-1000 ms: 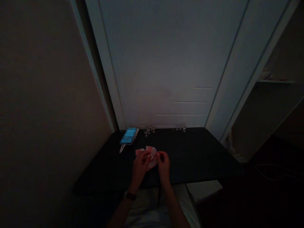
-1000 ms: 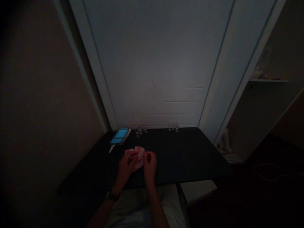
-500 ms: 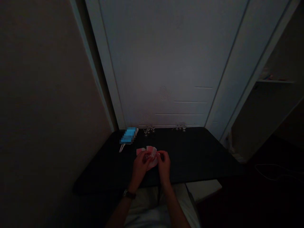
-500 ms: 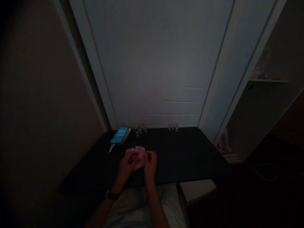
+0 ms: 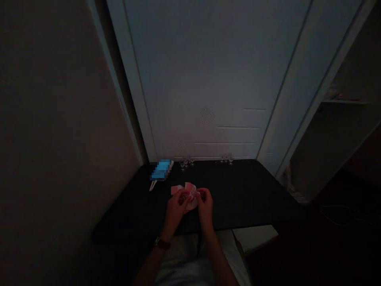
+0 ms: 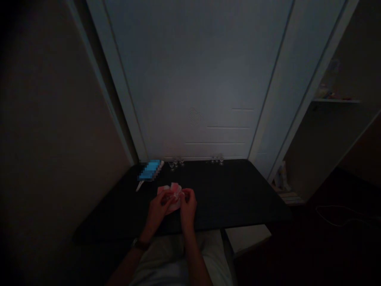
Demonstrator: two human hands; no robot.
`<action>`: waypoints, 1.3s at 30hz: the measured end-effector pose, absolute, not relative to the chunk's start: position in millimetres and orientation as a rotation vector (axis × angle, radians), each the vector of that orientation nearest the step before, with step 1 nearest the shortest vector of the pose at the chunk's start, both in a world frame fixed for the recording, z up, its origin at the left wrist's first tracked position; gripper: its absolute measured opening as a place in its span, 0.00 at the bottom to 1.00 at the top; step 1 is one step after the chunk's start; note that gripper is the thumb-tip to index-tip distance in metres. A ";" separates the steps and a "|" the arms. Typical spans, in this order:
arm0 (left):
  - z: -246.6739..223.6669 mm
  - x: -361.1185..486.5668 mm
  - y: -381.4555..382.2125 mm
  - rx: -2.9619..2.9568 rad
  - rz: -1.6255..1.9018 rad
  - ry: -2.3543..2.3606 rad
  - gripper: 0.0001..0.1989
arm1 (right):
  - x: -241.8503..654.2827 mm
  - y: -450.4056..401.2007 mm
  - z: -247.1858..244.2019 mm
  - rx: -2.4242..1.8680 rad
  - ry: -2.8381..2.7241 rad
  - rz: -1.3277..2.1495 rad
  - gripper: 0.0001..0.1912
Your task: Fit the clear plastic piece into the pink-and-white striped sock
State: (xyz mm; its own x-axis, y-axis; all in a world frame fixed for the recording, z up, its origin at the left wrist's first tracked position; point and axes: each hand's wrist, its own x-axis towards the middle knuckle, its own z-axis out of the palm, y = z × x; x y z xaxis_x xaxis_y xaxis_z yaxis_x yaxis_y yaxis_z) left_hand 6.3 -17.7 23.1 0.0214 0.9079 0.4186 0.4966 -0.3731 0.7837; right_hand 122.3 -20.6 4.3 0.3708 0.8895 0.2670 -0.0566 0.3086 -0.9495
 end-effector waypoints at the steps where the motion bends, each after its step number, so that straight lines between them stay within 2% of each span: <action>1: 23.4 6.5 -17.7 1.888 1.315 1.425 0.10 | 122.2 -20.5 4.2 -1.065 -0.988 0.779 0.07; 7: 24.9 6.7 -18.5 1.895 1.354 1.378 0.09 | 121.2 -21.6 5.2 -1.052 -0.991 0.778 0.07; 12: 24.1 5.9 -18.0 1.901 1.300 1.397 0.14 | 121.5 -22.0 5.8 -1.050 -0.980 0.783 0.07; 27: 19.6 4.0 -16.1 1.926 1.383 1.396 0.12 | 123.2 -26.4 14.5 -1.009 -0.979 0.753 0.11; 39: 21.9 4.4 -18.0 1.941 1.415 1.395 0.10 | 123.3 -28.7 17.2 -0.963 -1.016 0.795 0.09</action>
State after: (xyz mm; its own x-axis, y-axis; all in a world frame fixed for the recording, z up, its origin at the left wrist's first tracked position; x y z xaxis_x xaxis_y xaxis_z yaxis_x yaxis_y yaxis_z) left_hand 4.4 -18.0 21.9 0.0104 0.8603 0.5098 0.4975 -0.4467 0.7436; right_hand 123.3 -28.7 17.2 0.3325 0.8859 0.3236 -0.1011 0.3746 -0.9217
